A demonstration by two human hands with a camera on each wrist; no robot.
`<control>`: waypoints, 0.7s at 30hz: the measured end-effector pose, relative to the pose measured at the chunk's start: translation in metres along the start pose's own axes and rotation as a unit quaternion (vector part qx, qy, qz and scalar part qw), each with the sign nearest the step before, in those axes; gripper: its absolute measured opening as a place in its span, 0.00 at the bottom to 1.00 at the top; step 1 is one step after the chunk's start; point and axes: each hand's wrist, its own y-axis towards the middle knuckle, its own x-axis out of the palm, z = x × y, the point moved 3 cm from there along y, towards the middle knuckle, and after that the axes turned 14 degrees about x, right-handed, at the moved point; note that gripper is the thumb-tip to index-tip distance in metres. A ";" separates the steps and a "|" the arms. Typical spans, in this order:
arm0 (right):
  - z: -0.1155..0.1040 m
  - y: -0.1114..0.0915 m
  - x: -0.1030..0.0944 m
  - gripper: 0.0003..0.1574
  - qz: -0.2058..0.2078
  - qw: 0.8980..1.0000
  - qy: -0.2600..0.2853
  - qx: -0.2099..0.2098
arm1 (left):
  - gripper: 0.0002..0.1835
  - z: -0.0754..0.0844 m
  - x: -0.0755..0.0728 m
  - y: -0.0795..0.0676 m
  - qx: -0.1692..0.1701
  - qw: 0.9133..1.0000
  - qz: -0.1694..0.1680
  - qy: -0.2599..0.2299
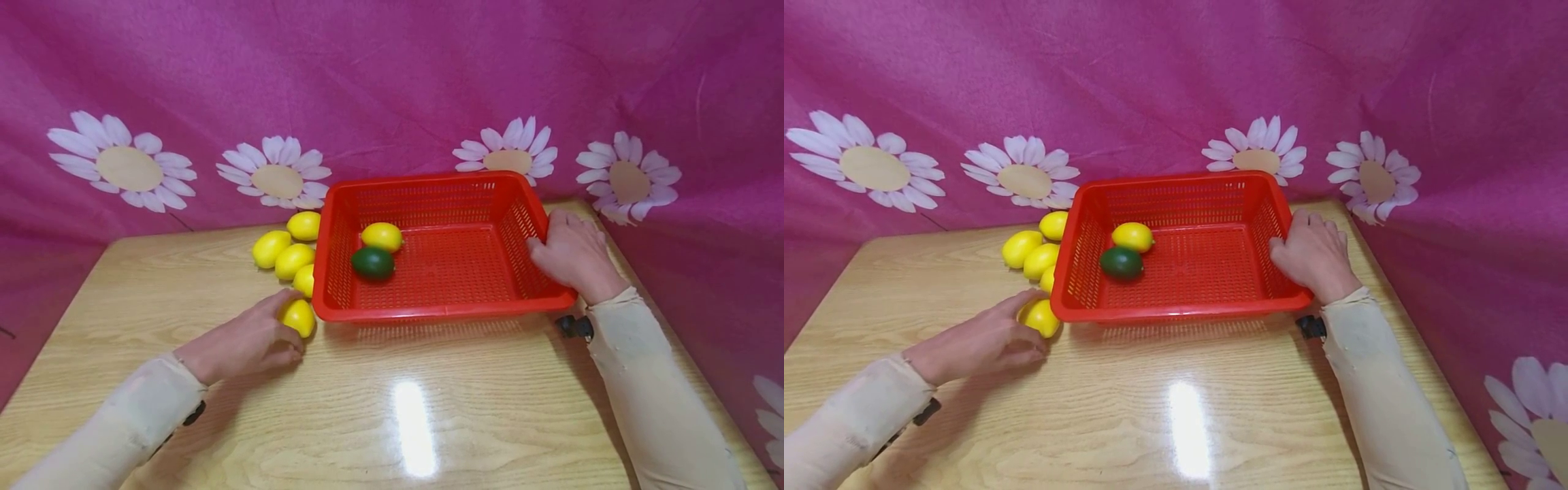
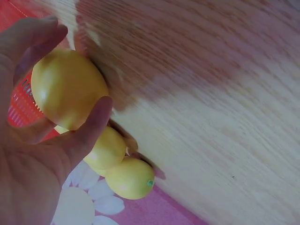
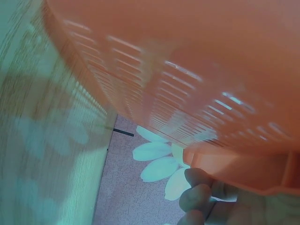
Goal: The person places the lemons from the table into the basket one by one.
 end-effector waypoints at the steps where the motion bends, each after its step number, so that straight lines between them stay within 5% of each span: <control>1: 0.000 0.000 0.000 0.35 0.000 1.000 0.000 0.000 | 0.10 0.000 0.000 0.000 0.001 1.000 -0.002 -0.002; 9: 0.000 0.000 0.000 0.35 0.000 1.000 0.002 0.002 | 0.18 0.002 0.000 0.000 0.033 0.999 0.005 0.018; 21: 0.000 0.000 0.000 0.33 0.006 1.000 0.006 -0.007 | 0.27 0.003 0.000 -0.001 0.015 1.000 -0.007 0.018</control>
